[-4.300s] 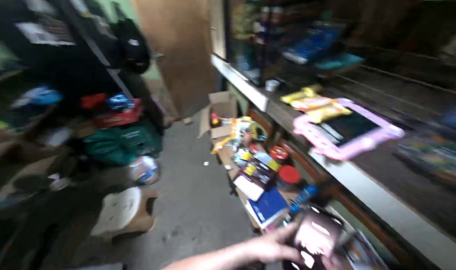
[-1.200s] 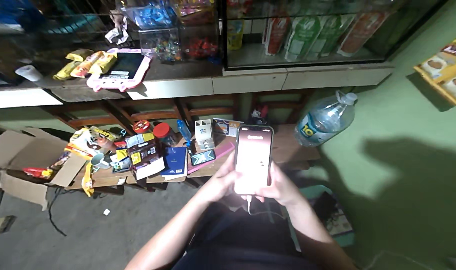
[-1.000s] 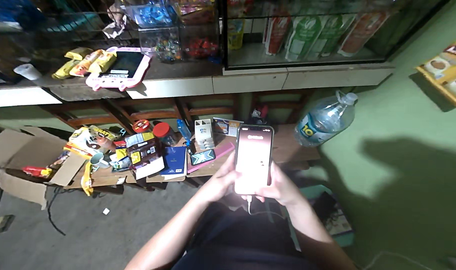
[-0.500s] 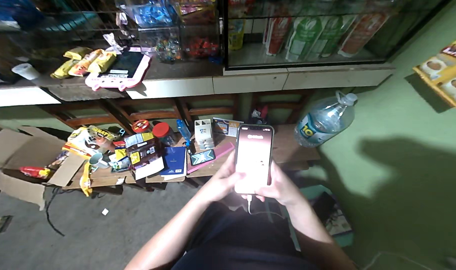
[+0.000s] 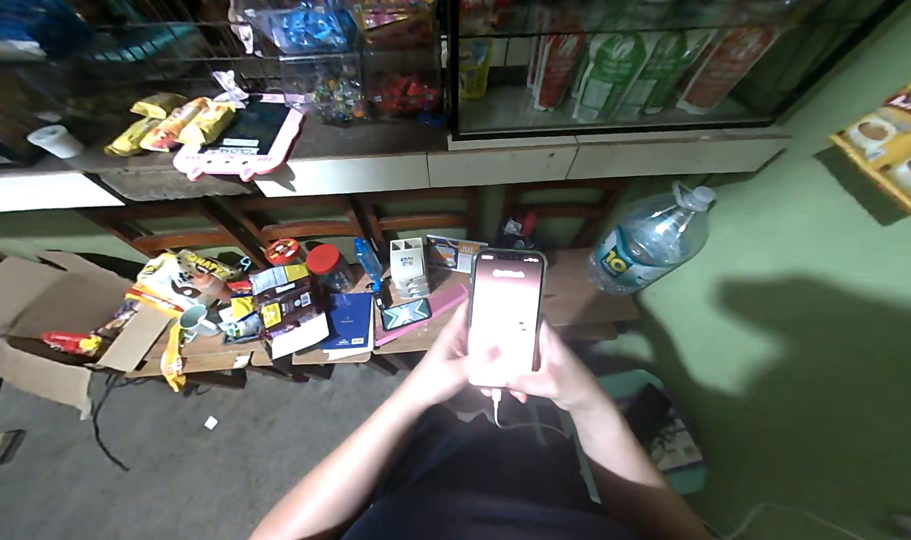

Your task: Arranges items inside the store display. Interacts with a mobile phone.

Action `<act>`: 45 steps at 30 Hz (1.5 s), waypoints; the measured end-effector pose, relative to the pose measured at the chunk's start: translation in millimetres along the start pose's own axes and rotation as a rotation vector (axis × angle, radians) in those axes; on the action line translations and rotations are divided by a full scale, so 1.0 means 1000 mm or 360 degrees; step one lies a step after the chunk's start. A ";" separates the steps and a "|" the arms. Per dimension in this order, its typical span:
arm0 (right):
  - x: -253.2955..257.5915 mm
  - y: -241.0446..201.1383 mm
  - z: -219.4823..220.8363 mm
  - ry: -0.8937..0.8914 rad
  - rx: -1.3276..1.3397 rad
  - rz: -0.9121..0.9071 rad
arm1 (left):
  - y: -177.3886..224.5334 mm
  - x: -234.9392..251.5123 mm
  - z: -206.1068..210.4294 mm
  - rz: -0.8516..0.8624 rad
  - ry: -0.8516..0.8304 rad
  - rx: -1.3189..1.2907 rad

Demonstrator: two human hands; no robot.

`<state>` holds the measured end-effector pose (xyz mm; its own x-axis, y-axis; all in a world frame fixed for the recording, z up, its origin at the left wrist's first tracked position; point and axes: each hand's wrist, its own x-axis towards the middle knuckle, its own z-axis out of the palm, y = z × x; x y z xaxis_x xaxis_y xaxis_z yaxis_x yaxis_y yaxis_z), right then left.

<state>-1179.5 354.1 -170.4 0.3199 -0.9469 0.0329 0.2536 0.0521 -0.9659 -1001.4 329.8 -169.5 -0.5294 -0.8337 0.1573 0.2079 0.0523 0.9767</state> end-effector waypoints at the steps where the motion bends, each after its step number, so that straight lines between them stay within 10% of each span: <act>1: 0.000 0.000 0.000 0.0001 -0.0008 -0.0004 | 0.000 0.000 0.002 -0.0003 0.0035 0.0016; 45: 0.002 -0.001 0.007 -0.0034 -0.0064 0.0007 | 0.002 -0.007 0.004 0.0114 0.0166 0.0090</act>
<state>-1172.5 354.7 -167.9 0.3405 -0.9396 0.0340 0.2155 0.0428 -0.9756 -1000.7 337.7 -168.0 -0.4258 -0.8792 0.2136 0.1940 0.1419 0.9707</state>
